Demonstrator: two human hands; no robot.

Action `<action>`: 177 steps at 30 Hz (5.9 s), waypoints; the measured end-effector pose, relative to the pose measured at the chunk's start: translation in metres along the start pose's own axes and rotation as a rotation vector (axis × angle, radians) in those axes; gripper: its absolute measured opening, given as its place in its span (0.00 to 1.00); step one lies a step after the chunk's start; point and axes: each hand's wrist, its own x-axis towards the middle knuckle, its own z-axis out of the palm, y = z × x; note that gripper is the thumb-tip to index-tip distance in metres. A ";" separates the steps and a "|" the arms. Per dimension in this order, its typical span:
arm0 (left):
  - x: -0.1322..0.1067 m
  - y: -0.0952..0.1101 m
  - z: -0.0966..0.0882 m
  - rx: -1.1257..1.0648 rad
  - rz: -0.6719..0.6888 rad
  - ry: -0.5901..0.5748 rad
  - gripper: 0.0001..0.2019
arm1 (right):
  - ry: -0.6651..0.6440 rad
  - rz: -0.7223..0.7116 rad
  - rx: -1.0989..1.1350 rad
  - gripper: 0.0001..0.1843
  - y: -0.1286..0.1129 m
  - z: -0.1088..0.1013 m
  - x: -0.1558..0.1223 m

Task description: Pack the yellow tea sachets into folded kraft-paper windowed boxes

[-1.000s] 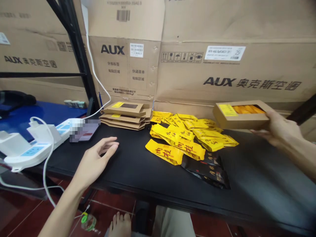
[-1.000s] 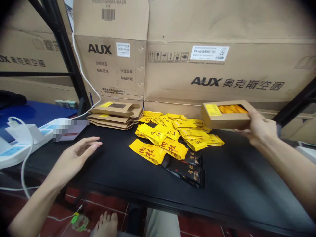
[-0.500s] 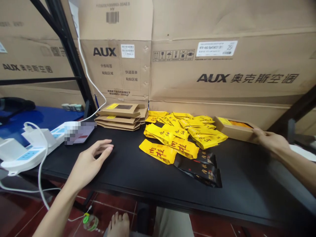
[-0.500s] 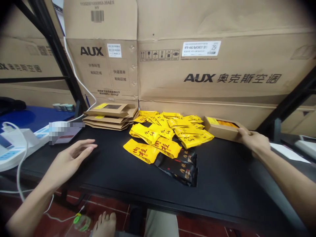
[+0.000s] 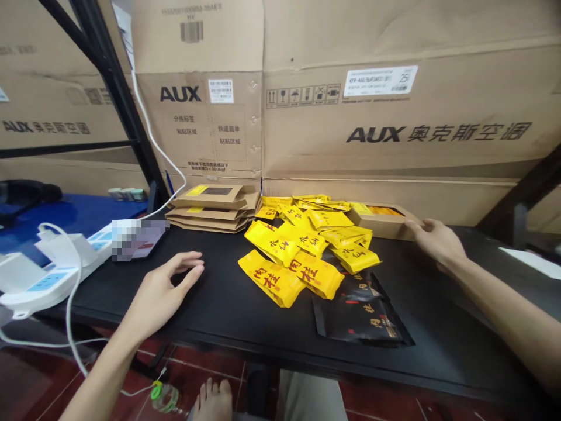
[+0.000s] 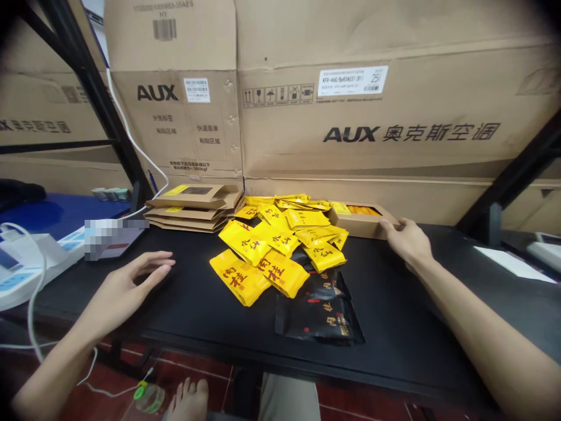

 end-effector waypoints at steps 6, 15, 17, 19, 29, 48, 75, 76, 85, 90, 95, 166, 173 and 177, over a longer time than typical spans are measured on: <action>0.026 0.018 0.006 0.107 0.146 0.001 0.25 | 0.059 -0.078 -0.059 0.38 -0.039 0.009 -0.012; 0.140 0.046 0.049 0.667 0.438 0.279 0.27 | 0.112 -0.631 0.166 0.21 -0.111 0.041 -0.066; 0.150 0.035 0.057 0.676 0.436 0.290 0.24 | 0.101 -0.697 0.153 0.19 -0.108 0.039 -0.070; 0.153 0.023 0.060 0.675 0.443 0.304 0.23 | 0.107 -0.707 0.139 0.17 -0.103 0.032 -0.070; 0.131 0.057 0.065 0.585 0.853 0.614 0.20 | -0.096 -0.640 0.437 0.14 -0.131 0.002 -0.108; 0.091 0.087 0.098 0.098 0.930 0.588 0.29 | -0.472 0.026 1.143 0.29 -0.142 0.021 -0.131; 0.094 0.089 0.071 -0.937 0.067 -0.378 0.28 | -0.363 -0.072 0.973 0.18 -0.135 0.028 -0.128; 0.094 0.089 0.071 -0.934 0.070 -0.377 0.28 | -0.362 -0.070 0.976 0.19 -0.135 0.028 -0.128; 0.094 0.088 0.073 -0.911 0.094 -0.383 0.29 | -0.365 -0.081 0.988 0.17 -0.135 0.027 -0.129; 0.093 0.090 0.072 -0.931 0.057 -0.376 0.29 | -0.364 -0.086 0.989 0.18 -0.135 0.027 -0.129; 0.093 0.090 0.073 -0.920 0.061 -0.376 0.29 | -0.354 -0.091 0.984 0.18 -0.134 0.029 -0.128; 0.070 0.122 0.076 -0.963 0.301 -0.669 0.37 | -0.160 -0.922 0.561 0.30 -0.123 0.017 -0.119; 0.079 0.108 0.086 -0.671 0.537 -0.454 0.37 | -0.120 -0.803 0.643 0.30 -0.127 0.017 -0.124; 0.076 0.109 0.086 -0.622 0.688 -0.365 0.42 | -0.079 -0.815 0.554 0.29 -0.130 0.014 -0.128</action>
